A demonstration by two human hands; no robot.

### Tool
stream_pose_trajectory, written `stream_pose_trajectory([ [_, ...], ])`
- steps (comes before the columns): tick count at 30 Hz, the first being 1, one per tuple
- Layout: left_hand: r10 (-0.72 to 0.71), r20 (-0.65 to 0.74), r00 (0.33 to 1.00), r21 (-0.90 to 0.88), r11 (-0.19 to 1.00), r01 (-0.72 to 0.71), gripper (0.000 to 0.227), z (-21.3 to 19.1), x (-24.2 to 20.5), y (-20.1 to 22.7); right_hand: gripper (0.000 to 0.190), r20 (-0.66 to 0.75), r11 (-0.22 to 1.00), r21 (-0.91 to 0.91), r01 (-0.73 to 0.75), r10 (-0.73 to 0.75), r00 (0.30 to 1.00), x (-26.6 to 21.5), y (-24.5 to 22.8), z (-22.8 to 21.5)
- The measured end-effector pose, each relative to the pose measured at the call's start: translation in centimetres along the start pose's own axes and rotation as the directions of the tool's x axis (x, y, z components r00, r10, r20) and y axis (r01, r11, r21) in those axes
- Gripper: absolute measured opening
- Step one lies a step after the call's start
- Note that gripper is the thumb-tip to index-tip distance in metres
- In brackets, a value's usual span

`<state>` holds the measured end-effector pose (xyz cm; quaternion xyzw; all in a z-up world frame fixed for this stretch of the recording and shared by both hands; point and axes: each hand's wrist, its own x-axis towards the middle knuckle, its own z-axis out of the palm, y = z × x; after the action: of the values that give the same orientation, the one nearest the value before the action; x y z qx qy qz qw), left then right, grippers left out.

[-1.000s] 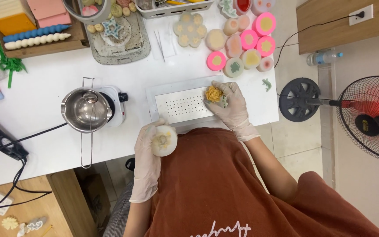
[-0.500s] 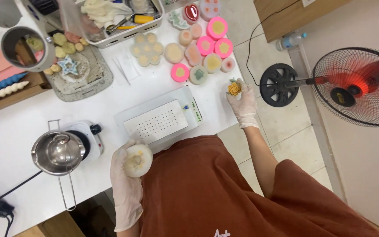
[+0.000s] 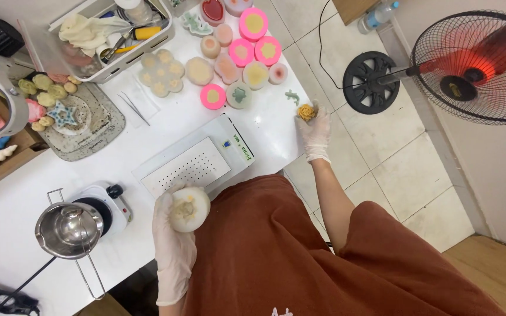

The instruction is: The person is seen unmolding and assembling decorative soaps in various shapes like roses and flowers.

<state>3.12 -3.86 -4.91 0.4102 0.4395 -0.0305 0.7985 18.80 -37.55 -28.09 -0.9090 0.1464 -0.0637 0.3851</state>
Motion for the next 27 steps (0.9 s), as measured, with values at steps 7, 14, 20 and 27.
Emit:
stream_pose_trajectory([
  [7, 0.106, 0.025, 0.994, -0.018, 0.994, -0.106, 0.039, 2.1, 1.9, 0.2, 0.080, -0.092, 0.951, -0.199, 0.238, -0.260, 0.961, -1.3, -6.2, -2.4],
  [14, 0.180, 0.049, 0.982, -0.152, 0.974, -0.171, 0.040, 0.5, 4.6, -1.2, 0.033, 0.343, 0.872, 0.388, 0.299, -0.438, 0.831, -7.0, -20.8, -3.0],
  [20, 0.272, 0.029, 0.962, -0.202, 0.944, -0.261, 0.043, -0.7, 5.9, -2.9, 0.034, 0.480, 0.757, 0.567, 0.326, -0.625, 0.616, -11.0, -27.7, -2.4],
  [27, 0.310, -0.033, 0.950, -0.063, 0.948, -0.311, 0.043, -1.6, 5.5, -2.6, 0.028, 0.298, 0.526, 0.326, 0.786, -0.846, 0.442, -12.0, -28.6, -0.6],
])
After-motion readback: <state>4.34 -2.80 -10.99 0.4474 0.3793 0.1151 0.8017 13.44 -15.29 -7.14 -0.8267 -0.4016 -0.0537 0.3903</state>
